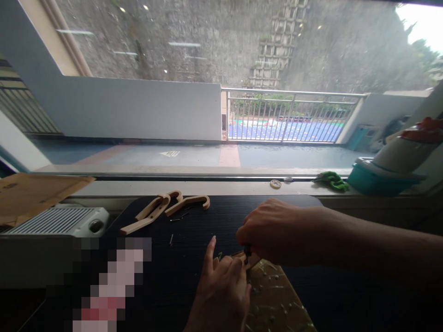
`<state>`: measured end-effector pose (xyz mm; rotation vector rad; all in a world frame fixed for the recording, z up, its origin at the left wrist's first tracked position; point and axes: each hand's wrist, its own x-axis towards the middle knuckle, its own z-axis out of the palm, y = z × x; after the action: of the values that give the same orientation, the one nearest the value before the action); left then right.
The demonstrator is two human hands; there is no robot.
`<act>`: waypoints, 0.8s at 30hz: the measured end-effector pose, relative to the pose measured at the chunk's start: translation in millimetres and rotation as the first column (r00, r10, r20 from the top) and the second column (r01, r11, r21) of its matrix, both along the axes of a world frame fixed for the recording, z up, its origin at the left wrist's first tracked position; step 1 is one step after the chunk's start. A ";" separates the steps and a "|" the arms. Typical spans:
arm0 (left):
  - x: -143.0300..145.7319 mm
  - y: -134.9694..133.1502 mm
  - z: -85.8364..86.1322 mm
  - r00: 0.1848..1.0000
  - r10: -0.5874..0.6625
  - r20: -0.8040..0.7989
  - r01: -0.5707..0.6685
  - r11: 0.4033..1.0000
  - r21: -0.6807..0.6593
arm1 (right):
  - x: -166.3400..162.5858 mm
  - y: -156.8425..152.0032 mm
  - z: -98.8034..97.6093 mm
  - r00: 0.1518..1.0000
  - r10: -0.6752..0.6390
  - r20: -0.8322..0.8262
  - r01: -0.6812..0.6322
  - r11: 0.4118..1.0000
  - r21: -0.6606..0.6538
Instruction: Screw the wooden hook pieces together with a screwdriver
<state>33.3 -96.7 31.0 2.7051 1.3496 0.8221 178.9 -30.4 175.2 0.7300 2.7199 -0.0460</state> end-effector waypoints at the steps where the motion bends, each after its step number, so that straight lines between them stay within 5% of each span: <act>1: -0.1 0.8 -0.9 1.000 -0.004 0.017 0.004 1.000 0.009 | -1.0 1.0 -0.4 1.000 0.019 0.009 -0.019 1.000 0.002; 5: -0.7 1.6 -3.3 0.999 -0.015 0.034 0.015 1.000 0.020 | -1.4 4.9 -2.8 0.999 0.038 0.024 -0.037 0.999 -0.034; 13: -0.5 -0.6 2.0 0.998 -0.007 -0.068 0.007 1.000 -0.006 | 5.9 -1.2 -8.6 0.965 -0.200 -0.171 0.202 0.979 -0.007; 24: -1.7 -1.2 -1.2 1.000 -0.016 -0.011 0.016 1.000 -0.020 | -0.9 -0.5 7.2 0.995 -0.087 -0.047 0.084 0.994 -0.064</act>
<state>31.5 -97.9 29.8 2.7054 1.3289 0.7894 178.0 -30.9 182.4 0.8381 2.7194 -0.1693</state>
